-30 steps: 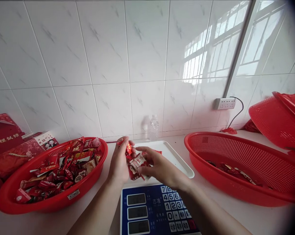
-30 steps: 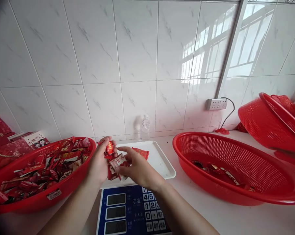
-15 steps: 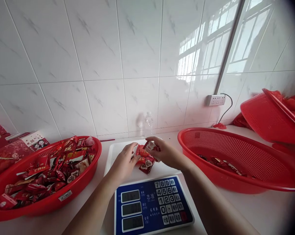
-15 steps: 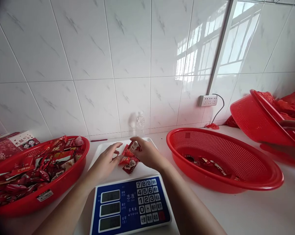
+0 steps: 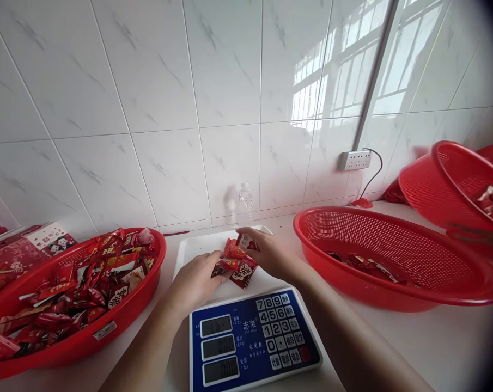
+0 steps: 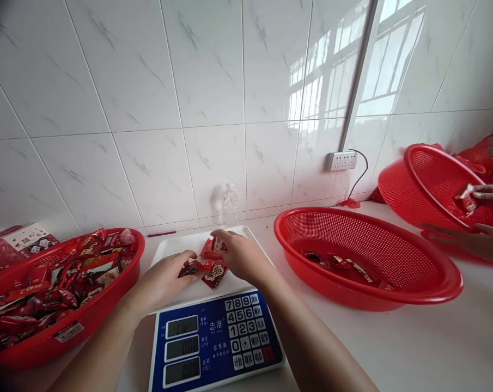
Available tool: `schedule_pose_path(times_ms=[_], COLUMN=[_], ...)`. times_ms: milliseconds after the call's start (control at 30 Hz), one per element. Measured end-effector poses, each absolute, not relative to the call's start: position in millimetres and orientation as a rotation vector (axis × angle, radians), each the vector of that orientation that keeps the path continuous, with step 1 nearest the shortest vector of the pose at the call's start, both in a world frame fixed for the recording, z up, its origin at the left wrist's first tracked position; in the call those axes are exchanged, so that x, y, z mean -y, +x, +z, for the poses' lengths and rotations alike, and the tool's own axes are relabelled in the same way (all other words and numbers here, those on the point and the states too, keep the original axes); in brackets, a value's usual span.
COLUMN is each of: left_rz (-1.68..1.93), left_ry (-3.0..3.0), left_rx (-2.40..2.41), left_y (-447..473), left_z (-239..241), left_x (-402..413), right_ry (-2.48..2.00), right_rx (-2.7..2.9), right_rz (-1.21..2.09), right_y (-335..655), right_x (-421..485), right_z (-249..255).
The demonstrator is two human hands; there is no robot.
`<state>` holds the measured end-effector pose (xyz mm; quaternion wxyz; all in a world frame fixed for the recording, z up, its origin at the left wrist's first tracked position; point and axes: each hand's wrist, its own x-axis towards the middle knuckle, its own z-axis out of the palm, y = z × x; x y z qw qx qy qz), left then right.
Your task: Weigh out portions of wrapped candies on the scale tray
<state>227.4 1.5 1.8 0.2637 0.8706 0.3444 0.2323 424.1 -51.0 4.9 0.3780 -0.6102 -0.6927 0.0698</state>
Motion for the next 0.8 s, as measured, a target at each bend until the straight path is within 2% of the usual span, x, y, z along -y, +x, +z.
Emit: schedule_pose_path(times_ms=[200,400,533,667,800], left_rz=[0.771,0.568,0.491,0.571,0.614], left_ry=[2.462,2.475,2.473,2.38,2.364], left_rx=[-1.237,-0.975,-0.887,-0.643,-0.756], left_y=[236.5,236.7,237.1,238.8,236.7], left_z=[-0.5,-0.3,-1.3,-1.3,-0.9], left_x=[-6.0,1.6,6.5,7.7,5.0], right_ry=[-1.691,-1.627,-1.668,-1.656,-1.627], right_rx=[1.825,2.005,1.889,1.758,1.78], right_rz=[0.099,0.301,0.22,0.149,0.196], right_y=[422.3,421.2,424.8,424.5,425.5], right_x=[51.6,65.9,65.8,58.0,52.6], right_z=[3.5,17.0,21.4,16.6,8.1])
